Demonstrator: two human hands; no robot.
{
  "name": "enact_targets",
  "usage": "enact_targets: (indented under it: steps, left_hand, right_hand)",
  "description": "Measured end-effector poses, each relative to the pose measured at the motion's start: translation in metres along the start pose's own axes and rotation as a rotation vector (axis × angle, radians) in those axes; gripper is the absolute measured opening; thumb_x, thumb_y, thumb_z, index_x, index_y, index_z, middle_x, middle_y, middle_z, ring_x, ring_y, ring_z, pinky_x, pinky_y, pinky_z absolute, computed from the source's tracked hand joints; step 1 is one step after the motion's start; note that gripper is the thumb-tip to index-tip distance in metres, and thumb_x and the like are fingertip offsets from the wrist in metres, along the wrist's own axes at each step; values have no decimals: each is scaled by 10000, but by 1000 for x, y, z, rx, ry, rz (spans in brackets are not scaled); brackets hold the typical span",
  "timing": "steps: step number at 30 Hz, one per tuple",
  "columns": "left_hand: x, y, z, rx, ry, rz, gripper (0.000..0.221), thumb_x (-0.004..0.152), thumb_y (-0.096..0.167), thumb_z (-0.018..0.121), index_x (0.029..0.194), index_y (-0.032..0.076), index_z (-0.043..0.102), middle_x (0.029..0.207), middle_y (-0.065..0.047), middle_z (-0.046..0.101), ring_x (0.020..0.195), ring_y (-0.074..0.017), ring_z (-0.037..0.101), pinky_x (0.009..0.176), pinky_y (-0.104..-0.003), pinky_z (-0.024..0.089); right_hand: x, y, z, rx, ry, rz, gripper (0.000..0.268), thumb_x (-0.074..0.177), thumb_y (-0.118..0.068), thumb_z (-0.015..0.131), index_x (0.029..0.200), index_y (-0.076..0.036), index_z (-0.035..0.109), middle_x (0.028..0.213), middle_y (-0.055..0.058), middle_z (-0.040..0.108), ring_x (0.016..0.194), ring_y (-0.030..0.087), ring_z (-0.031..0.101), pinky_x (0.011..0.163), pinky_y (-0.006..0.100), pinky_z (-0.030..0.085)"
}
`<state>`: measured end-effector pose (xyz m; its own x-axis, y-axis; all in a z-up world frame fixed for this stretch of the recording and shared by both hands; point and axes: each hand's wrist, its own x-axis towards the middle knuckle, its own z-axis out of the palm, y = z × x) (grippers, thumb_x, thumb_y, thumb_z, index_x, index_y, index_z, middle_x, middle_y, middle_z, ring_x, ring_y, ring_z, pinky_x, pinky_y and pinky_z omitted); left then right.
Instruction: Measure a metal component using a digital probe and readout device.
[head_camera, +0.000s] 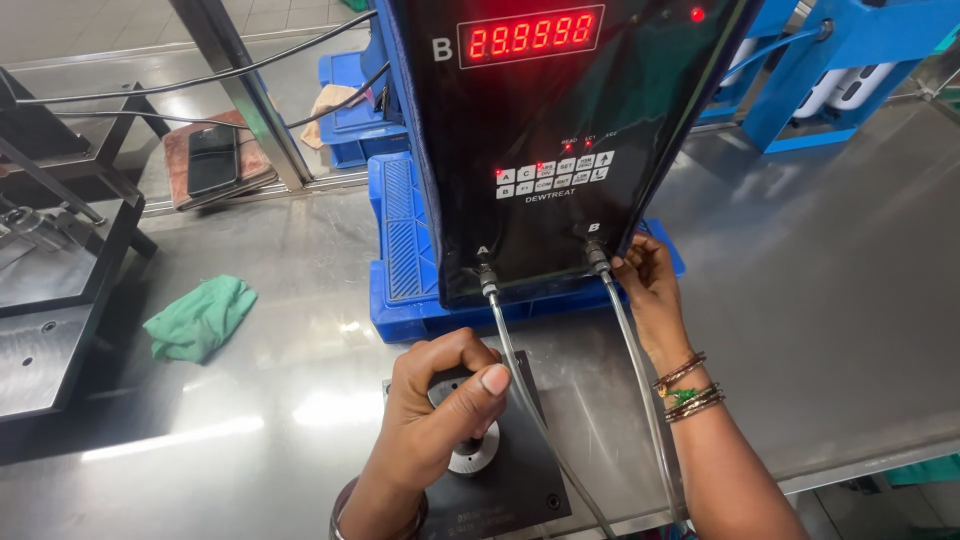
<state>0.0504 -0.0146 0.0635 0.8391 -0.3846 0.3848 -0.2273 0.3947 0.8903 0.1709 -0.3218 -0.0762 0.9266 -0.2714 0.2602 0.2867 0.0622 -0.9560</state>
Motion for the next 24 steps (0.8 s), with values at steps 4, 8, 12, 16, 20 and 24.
enact_targets:
  steps: [4, 8, 12, 16, 20, 24]
  left_hand:
    - [1, 0, -2, -21, -37, -11, 282, 1016, 148, 635, 770, 53, 534, 586, -11, 521, 519, -71, 458, 502, -248, 349]
    - [3, -1, -6, -68, -73, -33, 287, 1015, 147, 638, 767, 54, 528, 591, -7, 510, 515, -71, 447, 491, -249, 339]
    - [5, -6, -11, -162, -152, -44, 303, 1022, 140, 643, 761, 57, 512, 581, 8, 468, 503, -68, 413, 474, -252, 319]
    - [8, -3, -15, -215, -227, -55, 314, 1024, 141, 652, 760, 61, 502, 585, 10, 453, 507, -70, 402, 482, -252, 314]
    - [11, -3, -19, -242, -273, -70, 310, 1024, 147, 648, 762, 61, 506, 593, -1, 472, 514, -72, 405, 489, -250, 312]
    - [13, -4, -23, -254, -348, -76, 302, 1029, 158, 634, 766, 60, 522, 593, -4, 482, 513, -72, 411, 483, -246, 303]
  right_hand:
    - [0, 4, -1, -7, -7, -17, 361, 969, -97, 670, 1297, -86, 520, 1197, 10, 599, 1157, 109, 573, 1077, 284, 473]
    - [-1, 1, 1, -13, -7, -19, 347, 976, -90, 665, 1292, -87, 521, 1198, 13, 596, 1162, 114, 573, 1084, 289, 474]
    - [-1, 1, 1, 3, 0, -16, 336, 974, -80, 657, 1281, -94, 520, 1210, 8, 595, 1178, 115, 579, 1089, 291, 475]
    - [0, 4, 0, 0, -1, -29, 323, 983, -65, 646, 1280, -88, 522, 1210, 17, 597, 1175, 121, 583, 1088, 294, 476]
    - [-1, -1, 3, -3, -4, -37, 315, 984, -50, 637, 1276, -83, 524, 1209, 23, 603, 1174, 122, 588, 1089, 292, 477]
    - [-1, 0, 2, 2, 1, -45, 308, 986, -32, 627, 1274, -75, 524, 1211, 25, 602, 1170, 118, 587, 1079, 286, 479]
